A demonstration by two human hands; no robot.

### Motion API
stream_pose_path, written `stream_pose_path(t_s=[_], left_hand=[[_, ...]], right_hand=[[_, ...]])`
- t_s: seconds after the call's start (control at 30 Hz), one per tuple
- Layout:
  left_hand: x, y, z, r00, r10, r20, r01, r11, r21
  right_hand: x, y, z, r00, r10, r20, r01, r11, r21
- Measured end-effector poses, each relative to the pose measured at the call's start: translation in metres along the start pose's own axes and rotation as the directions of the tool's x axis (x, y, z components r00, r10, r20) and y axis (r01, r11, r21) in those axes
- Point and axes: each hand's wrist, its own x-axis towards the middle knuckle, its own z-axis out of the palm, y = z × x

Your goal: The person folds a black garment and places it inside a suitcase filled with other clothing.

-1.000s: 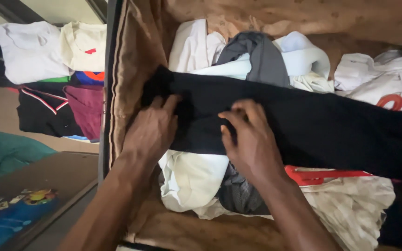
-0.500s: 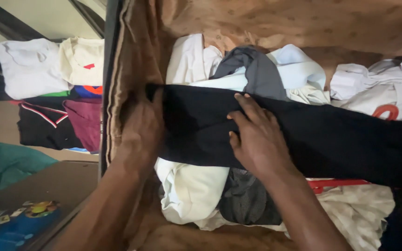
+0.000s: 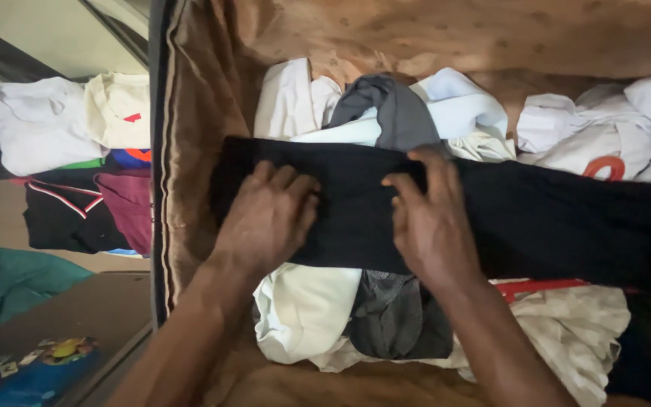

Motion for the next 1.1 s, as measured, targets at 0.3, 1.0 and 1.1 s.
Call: stream_pose_path(t_s=[0.3,1.0,1.1], left_hand=[[-0.006,-0.005,0.025,0.997,-0.016,-0.082,-0.001,0.979,-0.206],[0.043,0.11,0.043,0.983,-0.163,-0.083,0.166,0.985,0.036],[0.049,0.127,0.047,0.975,-0.186,-0.12,0.2,0.973,0.119]], right_hand=[[-0.051,0.09,-0.037,0.99,0.053,-0.132,-0.073,0.986,-0.147],[-0.117,0.233,-0.135,0.96,0.169,-0.224,-0.229,0.933,-0.278],[-0.133,0.264,-0.136,0.951,0.218,-0.217,-0.279,0.909,-0.309]])
